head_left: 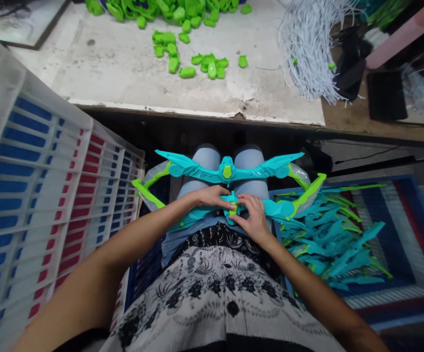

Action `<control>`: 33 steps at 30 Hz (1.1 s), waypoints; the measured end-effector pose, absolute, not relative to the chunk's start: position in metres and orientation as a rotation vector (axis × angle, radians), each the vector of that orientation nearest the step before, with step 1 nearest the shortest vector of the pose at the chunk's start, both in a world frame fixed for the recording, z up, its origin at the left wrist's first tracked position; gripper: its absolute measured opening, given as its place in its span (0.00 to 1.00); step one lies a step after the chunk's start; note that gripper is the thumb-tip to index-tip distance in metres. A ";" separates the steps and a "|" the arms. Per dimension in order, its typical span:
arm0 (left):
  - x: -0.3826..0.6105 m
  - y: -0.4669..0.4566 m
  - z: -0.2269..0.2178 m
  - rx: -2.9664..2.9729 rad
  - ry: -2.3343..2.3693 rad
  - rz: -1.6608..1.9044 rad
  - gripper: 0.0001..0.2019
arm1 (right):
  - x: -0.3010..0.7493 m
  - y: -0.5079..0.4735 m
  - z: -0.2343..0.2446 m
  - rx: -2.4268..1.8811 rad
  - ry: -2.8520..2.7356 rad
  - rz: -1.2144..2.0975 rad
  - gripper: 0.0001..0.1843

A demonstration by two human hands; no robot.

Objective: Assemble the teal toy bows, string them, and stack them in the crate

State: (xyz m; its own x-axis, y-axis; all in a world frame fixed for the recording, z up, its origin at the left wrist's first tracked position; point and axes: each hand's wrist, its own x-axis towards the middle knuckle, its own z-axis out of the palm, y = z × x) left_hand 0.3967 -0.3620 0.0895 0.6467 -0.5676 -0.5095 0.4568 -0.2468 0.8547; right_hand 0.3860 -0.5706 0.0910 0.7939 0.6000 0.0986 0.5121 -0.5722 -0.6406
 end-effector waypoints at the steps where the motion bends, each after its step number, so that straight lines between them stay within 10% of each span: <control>1: 0.396 -0.363 0.090 1.559 -0.091 -0.960 0.25 | 0.388 -0.569 0.092 -2.330 -0.778 0.237 0.22; 5: 0.394 -0.367 0.092 1.594 -0.018 -0.919 0.24 | 0.396 -0.568 0.096 -2.391 -0.796 0.382 0.31; 18: 0.394 -0.366 0.087 1.769 -0.115 -0.885 0.24 | 0.387 -0.579 0.097 -2.326 -0.980 0.239 0.16; 33: 0.362 -0.382 0.112 2.407 -0.158 -0.545 0.25 | 0.396 -0.567 0.106 -2.466 -0.932 0.436 0.40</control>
